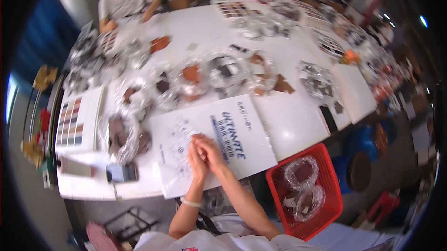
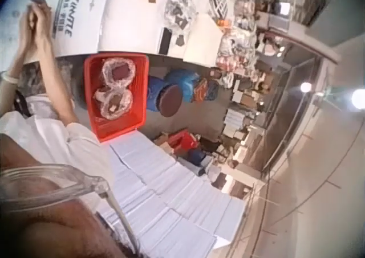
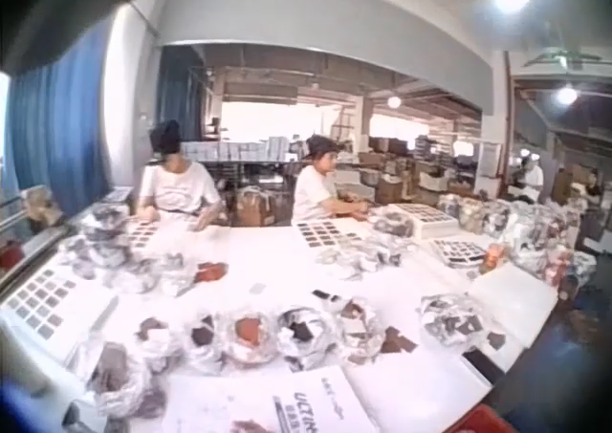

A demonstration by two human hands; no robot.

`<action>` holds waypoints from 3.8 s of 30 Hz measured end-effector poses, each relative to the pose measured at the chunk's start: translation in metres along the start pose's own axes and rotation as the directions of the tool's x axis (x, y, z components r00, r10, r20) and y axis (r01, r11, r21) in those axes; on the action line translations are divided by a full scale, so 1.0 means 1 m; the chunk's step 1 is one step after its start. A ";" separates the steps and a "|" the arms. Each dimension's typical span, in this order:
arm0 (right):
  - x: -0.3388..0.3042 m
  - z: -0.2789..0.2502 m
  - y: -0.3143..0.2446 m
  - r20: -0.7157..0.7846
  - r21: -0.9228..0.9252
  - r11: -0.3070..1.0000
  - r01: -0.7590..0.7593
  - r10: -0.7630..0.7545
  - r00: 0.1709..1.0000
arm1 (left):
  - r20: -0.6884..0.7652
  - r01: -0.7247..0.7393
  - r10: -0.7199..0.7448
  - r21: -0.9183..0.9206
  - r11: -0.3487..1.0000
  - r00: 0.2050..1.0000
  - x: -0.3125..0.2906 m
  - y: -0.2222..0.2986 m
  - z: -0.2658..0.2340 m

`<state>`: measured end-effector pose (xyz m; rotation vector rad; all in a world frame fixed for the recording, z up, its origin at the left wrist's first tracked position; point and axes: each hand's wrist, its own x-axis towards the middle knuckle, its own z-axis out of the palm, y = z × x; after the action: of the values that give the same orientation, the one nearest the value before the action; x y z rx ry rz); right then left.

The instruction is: Placing colored material swatches onto a template board to assemble a color sample catalog.

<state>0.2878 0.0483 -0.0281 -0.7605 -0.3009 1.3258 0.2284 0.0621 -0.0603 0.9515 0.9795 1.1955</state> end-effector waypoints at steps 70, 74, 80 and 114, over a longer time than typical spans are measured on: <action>-0.031 0.106 -0.200 0.704 0.655 0.538 0.530 -0.690 -0.169 | -0.600 -0.264 -0.038 -0.407 0.874 0.799 0.285 0.036 -0.073; -0.038 0.109 -0.201 0.758 0.556 0.565 0.609 -0.646 -0.093 | -0.417 -0.076 -0.086 -0.356 0.931 0.905 0.270 0.032 -0.081; -0.029 0.118 -0.190 0.673 0.679 0.539 0.499 -0.728 -0.131 | -0.429 0.218 -0.334 -0.298 0.929 0.839 0.260 0.068 -0.093; -0.031 0.096 -0.210 0.732 0.532 0.517 0.670 -0.679 -0.058 | 0.617 -0.465 0.184 0.727 -0.505 0.765 0.237 0.101 -0.018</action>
<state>0.3817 0.0401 0.1847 0.3433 -1.4219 0.5436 0.2056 0.3107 0.0081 3.1050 1.5252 0.2851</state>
